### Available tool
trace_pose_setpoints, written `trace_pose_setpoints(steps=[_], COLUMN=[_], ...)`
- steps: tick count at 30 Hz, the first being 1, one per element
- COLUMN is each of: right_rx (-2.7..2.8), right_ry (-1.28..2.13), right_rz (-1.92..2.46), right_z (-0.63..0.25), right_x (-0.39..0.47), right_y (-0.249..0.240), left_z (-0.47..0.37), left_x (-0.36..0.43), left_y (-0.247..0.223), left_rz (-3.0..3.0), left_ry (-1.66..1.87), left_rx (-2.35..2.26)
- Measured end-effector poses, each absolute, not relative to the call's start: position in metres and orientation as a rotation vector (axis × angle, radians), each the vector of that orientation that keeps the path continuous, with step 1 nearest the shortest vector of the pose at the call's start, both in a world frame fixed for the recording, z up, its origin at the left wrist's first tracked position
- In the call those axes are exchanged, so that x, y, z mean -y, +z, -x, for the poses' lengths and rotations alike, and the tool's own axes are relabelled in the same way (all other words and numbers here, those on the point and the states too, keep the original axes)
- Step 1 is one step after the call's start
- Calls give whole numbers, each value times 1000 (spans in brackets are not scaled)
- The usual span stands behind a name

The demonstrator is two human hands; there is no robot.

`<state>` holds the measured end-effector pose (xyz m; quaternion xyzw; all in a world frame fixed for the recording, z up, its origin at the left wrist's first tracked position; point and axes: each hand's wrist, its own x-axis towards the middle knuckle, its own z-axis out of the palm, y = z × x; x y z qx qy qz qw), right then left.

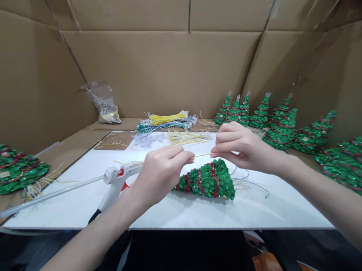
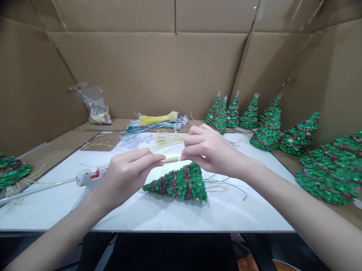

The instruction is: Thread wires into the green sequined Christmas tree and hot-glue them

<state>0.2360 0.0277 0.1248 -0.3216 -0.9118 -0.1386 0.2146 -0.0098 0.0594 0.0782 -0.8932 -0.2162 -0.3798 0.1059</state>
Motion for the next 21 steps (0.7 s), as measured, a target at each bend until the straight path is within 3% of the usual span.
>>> trace_pose_setpoints(steps=[13, 21], right_rx=[2434, 2248], right_ry=[-357, 50], right_rz=[1046, 1331], right_z=[-281, -281], right_x=[-38, -33], right_y=[139, 114], left_z=[36, 42], left_x=[-69, -70], left_y=[78, 78], left_rz=[3051, 3155], left_ry=[-869, -1416], left_rx=[967, 1229])
